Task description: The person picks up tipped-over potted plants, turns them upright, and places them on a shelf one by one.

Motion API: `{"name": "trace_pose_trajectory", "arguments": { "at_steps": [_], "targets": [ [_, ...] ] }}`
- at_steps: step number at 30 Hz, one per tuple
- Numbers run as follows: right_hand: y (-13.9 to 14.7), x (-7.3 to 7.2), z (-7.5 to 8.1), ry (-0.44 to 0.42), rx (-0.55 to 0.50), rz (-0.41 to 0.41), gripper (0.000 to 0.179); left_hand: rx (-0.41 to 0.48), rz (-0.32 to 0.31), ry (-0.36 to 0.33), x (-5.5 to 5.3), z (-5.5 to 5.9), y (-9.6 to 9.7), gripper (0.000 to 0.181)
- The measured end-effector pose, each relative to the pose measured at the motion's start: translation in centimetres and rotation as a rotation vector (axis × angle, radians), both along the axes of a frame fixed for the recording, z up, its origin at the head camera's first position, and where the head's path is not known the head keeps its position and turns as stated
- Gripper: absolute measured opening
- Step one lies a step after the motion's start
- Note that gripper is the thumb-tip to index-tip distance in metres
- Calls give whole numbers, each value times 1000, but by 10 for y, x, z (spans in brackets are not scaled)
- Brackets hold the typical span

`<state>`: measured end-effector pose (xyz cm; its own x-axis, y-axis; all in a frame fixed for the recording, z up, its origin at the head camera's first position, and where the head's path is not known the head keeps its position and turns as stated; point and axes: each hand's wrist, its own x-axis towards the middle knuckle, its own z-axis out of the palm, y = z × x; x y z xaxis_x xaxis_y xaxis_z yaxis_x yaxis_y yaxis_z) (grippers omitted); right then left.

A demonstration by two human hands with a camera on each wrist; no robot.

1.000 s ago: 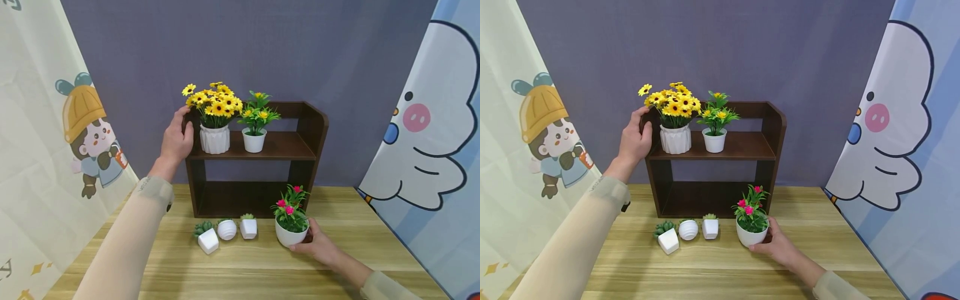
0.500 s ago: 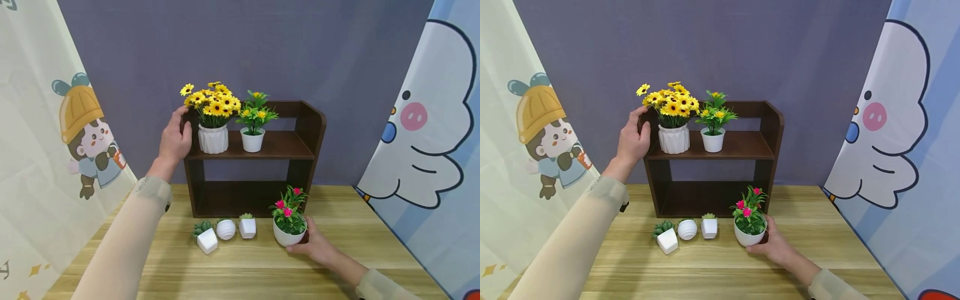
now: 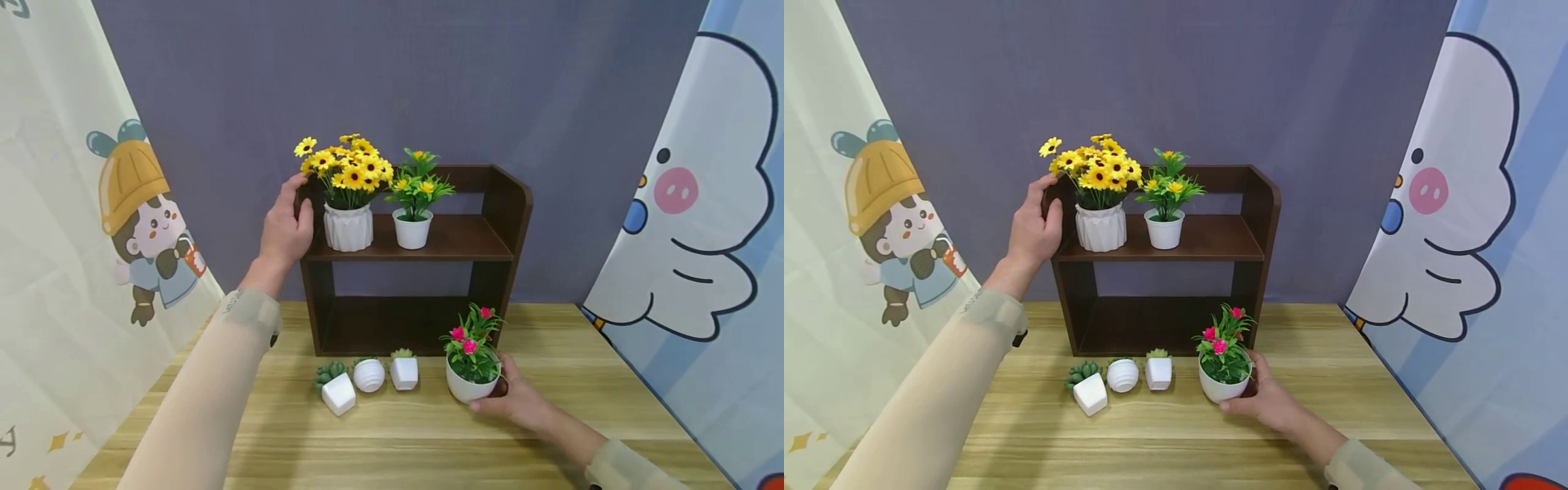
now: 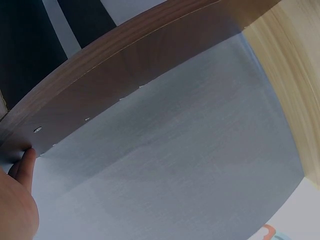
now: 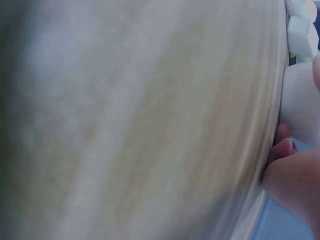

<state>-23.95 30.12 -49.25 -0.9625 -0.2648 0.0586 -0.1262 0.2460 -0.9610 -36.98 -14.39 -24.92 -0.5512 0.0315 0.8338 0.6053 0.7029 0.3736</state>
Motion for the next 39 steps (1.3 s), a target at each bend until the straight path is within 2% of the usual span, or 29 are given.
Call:
{"name": "trace_pose_trajectory", "arguments": {
  "at_steps": [4, 17, 26, 34, 39],
  "targets": [
    [3, -2, -1, -11, -13, 32, 115, 1, -2, 16, -1, 0, 0, 48],
    [-5, 1, 3, -43, 85, -48, 120, -5, 11, -13, 0, -1, -1, 48],
    [-8, 2, 5, -29, 123, -89, 114, -5, 15, -15, -1, -1, -2, 49],
    [-7, 3, 4, -36, 92, -105, 105, -15, 17, -13, -3, -1, -1, 49],
    [-4, 4, 11, -13, 159, -137, 104, -17, 19, -12, -2, -1, -2, 49]
  ]
}}
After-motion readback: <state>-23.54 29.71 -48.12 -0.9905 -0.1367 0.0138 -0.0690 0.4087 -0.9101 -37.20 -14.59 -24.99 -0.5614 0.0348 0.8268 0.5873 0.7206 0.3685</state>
